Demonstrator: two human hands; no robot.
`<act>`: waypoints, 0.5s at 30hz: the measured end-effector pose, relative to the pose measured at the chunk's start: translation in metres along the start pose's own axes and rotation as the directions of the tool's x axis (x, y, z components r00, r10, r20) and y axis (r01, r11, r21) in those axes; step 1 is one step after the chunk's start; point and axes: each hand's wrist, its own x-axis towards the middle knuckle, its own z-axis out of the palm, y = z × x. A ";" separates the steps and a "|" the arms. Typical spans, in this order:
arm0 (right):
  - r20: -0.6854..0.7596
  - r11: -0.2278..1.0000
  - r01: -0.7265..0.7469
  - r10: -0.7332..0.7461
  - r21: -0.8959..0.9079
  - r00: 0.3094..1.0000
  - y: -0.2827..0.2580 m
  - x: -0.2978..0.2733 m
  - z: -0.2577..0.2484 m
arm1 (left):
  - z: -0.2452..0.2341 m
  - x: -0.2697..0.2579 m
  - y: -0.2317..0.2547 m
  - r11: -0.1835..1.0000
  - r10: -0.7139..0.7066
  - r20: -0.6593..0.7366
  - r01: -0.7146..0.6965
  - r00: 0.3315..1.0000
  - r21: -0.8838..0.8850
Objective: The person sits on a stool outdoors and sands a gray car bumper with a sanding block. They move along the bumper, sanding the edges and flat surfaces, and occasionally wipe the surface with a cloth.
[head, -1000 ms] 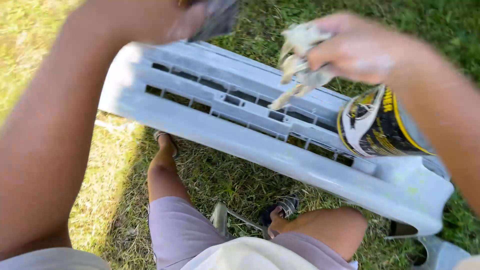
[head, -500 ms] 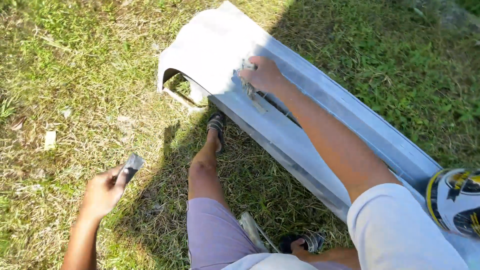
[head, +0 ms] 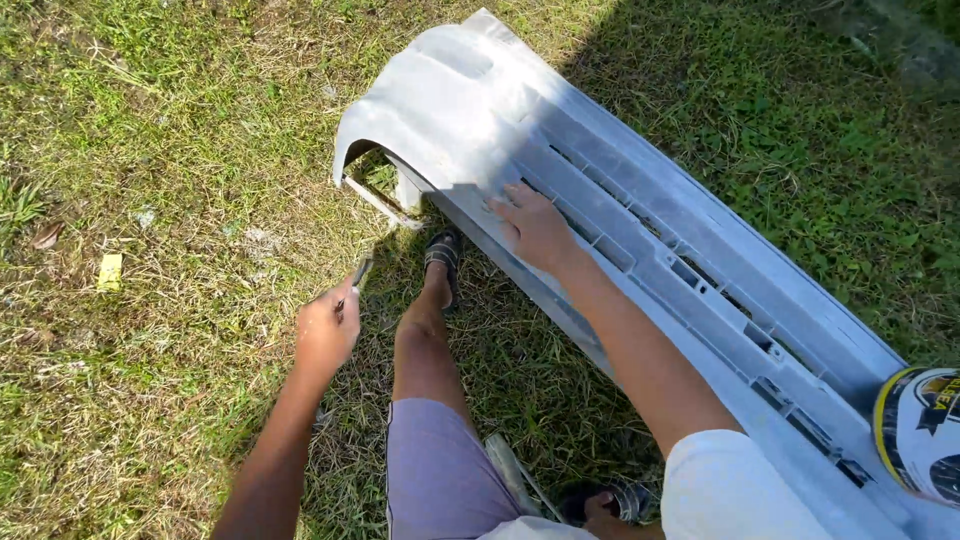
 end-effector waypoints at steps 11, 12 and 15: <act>-0.118 0.935 -0.236 0.274 0.265 0.954 0.053 -0.368 -0.091 | 0.188 0.034 0.157 0.773 0.614 0.076 -0.617 0.786 0.148; -0.135 0.907 -0.318 0.364 0.277 0.921 0.057 -0.397 -0.097 | 0.211 0.028 0.158 0.701 0.647 0.128 -0.652 0.752 0.288; -0.490 0.845 -0.506 0.520 0.173 0.700 0.080 -0.459 -0.083 | 0.253 0.007 0.175 0.635 0.730 0.070 -0.712 0.680 0.301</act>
